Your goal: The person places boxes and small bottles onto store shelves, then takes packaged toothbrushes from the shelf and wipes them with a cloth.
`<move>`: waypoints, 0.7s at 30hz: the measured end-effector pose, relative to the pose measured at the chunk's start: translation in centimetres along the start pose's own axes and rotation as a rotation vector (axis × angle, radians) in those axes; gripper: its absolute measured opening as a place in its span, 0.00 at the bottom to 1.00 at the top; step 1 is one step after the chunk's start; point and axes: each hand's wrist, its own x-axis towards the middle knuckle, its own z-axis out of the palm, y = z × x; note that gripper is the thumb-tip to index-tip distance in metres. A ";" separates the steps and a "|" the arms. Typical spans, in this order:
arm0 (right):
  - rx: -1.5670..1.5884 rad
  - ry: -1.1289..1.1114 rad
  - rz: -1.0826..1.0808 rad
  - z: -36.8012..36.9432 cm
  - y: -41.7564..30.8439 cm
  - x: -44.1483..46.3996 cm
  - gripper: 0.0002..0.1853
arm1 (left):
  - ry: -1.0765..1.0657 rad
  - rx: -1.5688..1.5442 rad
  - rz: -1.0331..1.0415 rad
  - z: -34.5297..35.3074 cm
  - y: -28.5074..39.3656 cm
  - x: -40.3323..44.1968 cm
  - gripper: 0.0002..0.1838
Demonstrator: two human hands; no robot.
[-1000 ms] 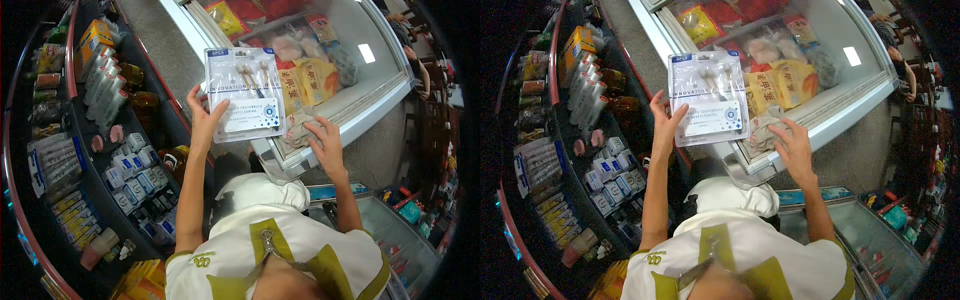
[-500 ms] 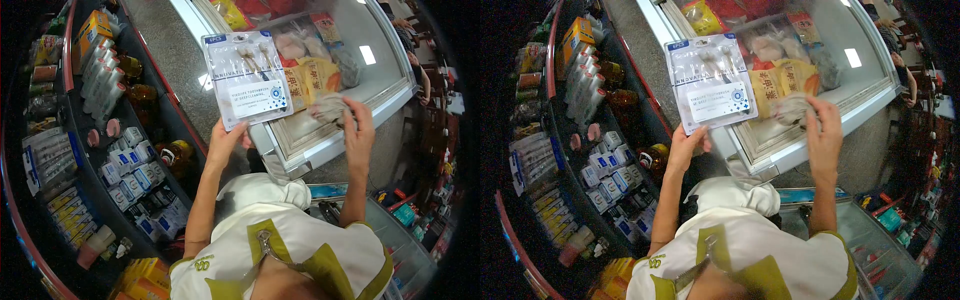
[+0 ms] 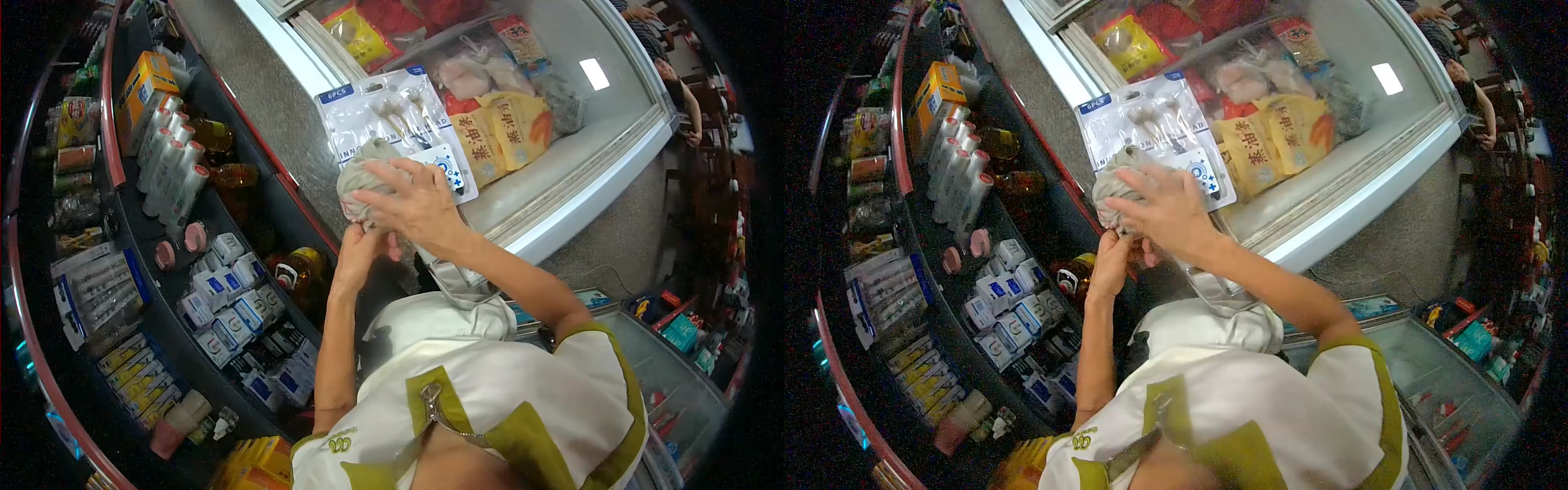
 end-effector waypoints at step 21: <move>-0.011 0.278 0.336 -3.9 16.7 4.4 0.15 | -0.032 0.068 -0.051 -1.2 0.5 -2.1 0.18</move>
